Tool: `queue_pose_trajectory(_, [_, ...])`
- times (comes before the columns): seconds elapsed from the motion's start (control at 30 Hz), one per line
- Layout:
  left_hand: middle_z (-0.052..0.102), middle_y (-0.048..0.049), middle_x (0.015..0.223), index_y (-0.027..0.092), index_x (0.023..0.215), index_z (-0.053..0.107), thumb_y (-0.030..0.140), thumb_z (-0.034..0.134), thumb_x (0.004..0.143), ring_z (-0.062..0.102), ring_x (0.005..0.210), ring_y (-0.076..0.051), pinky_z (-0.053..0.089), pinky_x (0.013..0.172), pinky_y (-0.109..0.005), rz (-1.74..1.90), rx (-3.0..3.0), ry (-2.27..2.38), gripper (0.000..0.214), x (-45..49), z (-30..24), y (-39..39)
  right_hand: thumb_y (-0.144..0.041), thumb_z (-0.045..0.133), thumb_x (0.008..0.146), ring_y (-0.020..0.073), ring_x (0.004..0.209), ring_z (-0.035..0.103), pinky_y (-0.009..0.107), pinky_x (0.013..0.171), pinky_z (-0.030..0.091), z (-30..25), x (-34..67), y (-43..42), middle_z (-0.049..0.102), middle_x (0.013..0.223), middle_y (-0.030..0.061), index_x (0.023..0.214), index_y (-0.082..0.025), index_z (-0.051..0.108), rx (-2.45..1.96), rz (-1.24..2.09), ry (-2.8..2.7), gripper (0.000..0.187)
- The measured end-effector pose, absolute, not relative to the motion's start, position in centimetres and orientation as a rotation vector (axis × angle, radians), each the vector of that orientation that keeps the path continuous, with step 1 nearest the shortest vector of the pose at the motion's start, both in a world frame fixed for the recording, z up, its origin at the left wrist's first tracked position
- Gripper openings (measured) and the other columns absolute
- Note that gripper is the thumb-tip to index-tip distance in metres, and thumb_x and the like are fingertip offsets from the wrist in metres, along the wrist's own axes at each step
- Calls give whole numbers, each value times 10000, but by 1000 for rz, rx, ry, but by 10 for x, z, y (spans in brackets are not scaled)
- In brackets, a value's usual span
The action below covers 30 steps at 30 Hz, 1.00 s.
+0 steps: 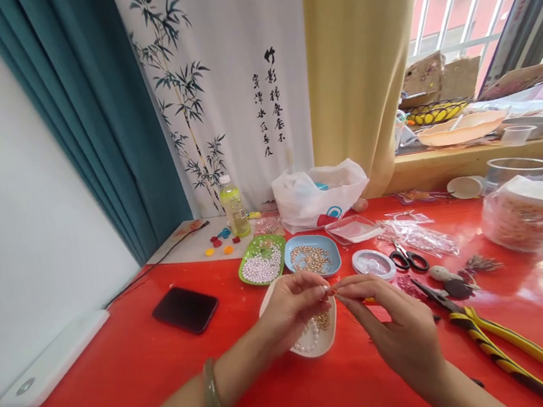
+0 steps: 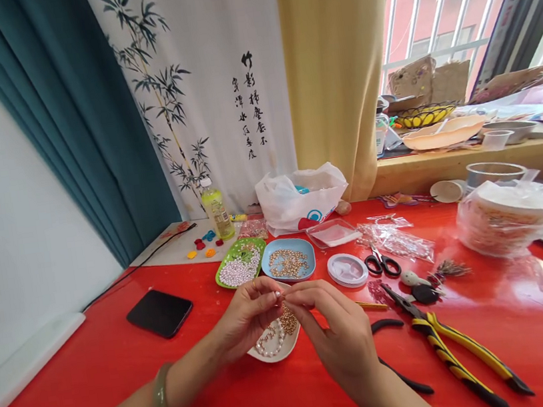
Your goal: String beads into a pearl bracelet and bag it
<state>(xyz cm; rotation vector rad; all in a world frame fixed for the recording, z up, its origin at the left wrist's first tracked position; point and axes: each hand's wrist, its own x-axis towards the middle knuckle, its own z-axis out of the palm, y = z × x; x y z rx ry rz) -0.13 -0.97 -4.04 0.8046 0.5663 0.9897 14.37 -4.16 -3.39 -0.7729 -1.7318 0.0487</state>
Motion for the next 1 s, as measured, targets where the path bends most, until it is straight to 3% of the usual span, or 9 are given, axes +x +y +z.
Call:
queue_pose_trajectory(0.83, [631,-27,707,102,677,634,180,749,565,576,654,-77,440,647,-189,992,809,527,178,-3,-44,-10,-81,559,735,151,673,625,273,594,516,-36,143,-44,655,733,30,738,-208,599,-824,88,-1716,133])
queue_pose_trajectory(1.0, [627,-29,718,107,728,625,195,759,547,583,663,-95,440,685,-224,992,824,566,242,-2,-40,-11,-122,560,744,148,677,603,260,557,504,-33,143,-39,623,731,33,704,-207,587,-852,245,-1756,99])
